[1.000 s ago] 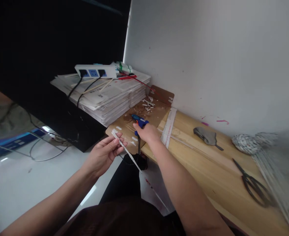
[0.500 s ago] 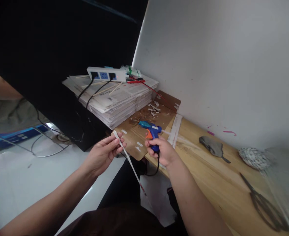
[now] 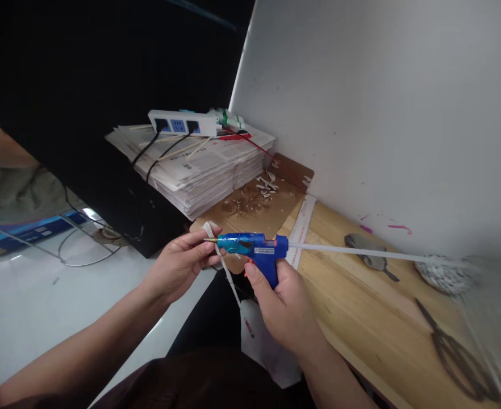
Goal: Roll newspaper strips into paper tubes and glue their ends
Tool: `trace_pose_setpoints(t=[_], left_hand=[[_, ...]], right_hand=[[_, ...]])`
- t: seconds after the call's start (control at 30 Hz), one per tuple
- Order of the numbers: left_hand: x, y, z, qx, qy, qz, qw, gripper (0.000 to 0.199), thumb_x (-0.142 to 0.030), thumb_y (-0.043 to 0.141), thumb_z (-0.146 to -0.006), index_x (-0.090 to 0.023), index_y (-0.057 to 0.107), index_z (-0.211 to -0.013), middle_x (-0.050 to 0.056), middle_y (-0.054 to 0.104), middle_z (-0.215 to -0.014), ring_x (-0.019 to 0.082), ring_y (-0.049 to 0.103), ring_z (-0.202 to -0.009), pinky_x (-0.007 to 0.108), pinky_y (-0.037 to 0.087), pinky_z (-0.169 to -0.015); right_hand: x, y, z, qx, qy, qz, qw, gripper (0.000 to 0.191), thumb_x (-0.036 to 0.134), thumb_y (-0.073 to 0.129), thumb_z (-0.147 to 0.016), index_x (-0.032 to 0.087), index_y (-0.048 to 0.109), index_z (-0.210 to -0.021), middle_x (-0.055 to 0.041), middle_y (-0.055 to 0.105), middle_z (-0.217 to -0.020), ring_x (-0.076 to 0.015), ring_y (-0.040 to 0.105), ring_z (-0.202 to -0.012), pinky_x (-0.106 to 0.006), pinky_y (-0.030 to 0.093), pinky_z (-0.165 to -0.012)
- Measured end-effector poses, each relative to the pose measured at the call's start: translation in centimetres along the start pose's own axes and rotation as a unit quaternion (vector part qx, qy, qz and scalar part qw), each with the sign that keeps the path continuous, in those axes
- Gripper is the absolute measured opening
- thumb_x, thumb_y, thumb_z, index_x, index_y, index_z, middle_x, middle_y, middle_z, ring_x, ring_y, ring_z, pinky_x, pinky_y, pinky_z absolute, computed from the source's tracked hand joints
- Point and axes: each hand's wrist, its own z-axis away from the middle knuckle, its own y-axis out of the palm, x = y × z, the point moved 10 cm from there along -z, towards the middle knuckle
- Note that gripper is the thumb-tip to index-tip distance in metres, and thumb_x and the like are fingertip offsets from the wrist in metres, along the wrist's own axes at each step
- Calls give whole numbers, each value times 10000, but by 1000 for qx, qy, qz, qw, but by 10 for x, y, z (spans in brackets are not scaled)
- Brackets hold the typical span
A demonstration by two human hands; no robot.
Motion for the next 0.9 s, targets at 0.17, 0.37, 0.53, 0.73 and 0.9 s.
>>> trace_pose_setpoints(t=[0.17,0.37,0.53,0.73,0.9], left_hand=[[1,7,5,14,2,-24,1000,316,-216,767,-752,-147,732,-1058,87,736,-902,152,693,-829,217,576,-720],[4,12,5,28,10,-44,999,211,-227,754,-769,-133,756,-958,84,732,-911,139,683,-813,205,569,-719],[4,17,6,36,13,-52,998,190,-216,743,-778,-144,758,-954,73,727,-906,128,677,-791,211,568,-714],[2,19,8,34,15,-47,998,193,-203,744,-773,-141,759,-955,69,723,-878,129,673,-772,213,569,-696],[3,18,7,37,10,-45,998,170,-204,743,-776,-137,763,-931,65,721,-885,126,673,-775,207,568,-702]], right_hand=[[3,-11,1,-36,-19,66,997,294,448,570,-894,223,656,-1062,-30,655,-709,-174,600,-612,-289,456,-545],[21,-26,7,-91,-70,183,977,240,424,584,-883,222,686,-963,-60,712,-799,-214,647,-712,-325,467,-632],[28,-26,10,-93,-83,200,972,233,428,572,-891,234,687,-951,-50,723,-804,-216,659,-719,-320,465,-633],[22,-24,10,-91,-75,209,971,253,456,572,-891,230,677,-938,-49,719,-784,-220,655,-711,-328,457,-634],[20,-26,12,-94,-65,200,973,261,455,574,-887,219,680,-920,-41,718,-776,-205,645,-696,-312,458,-632]])
